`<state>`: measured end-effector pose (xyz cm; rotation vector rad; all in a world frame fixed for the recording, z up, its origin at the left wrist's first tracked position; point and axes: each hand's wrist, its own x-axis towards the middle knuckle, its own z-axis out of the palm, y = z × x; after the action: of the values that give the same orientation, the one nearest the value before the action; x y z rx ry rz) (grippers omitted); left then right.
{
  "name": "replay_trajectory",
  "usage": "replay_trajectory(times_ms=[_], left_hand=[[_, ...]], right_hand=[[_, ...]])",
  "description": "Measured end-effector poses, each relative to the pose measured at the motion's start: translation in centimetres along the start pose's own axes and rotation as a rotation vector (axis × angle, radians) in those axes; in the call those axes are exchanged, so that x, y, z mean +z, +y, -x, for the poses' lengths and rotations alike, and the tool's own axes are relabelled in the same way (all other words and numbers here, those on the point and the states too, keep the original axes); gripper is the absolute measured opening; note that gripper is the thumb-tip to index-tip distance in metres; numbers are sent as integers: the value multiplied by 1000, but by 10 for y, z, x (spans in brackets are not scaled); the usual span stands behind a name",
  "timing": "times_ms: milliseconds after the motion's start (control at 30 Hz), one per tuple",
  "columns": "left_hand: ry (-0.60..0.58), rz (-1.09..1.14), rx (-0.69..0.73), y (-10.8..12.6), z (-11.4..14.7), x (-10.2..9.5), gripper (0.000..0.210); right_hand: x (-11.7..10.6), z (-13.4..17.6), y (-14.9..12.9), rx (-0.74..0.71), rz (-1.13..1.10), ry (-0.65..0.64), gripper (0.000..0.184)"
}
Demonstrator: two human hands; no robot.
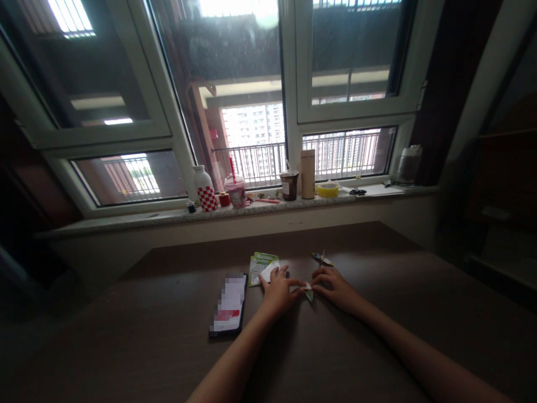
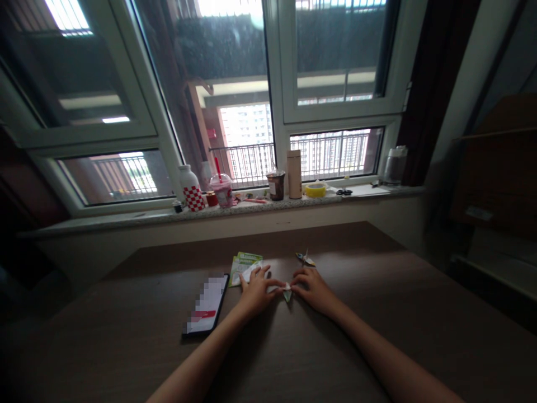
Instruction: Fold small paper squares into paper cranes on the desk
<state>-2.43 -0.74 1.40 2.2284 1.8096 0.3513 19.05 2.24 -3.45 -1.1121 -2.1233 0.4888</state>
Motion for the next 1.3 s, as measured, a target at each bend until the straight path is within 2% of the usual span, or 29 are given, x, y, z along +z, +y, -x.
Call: replay_trajectory(times_ms=[300,700,1000,1300], left_hand=[[103,59,-22,2,-9,12,22],[200,120,-32,6,-9,17,23],[202,128,30,5,-5,15,14],[145,118,18,4,2,10,19]], right_hand=[[7,-7,-4,31,89,72,21],[14,-6,-12,31,240,119,7],[12,-5,-6,-30,176,94,9],[8,0,-10,-28,161,95,9]])
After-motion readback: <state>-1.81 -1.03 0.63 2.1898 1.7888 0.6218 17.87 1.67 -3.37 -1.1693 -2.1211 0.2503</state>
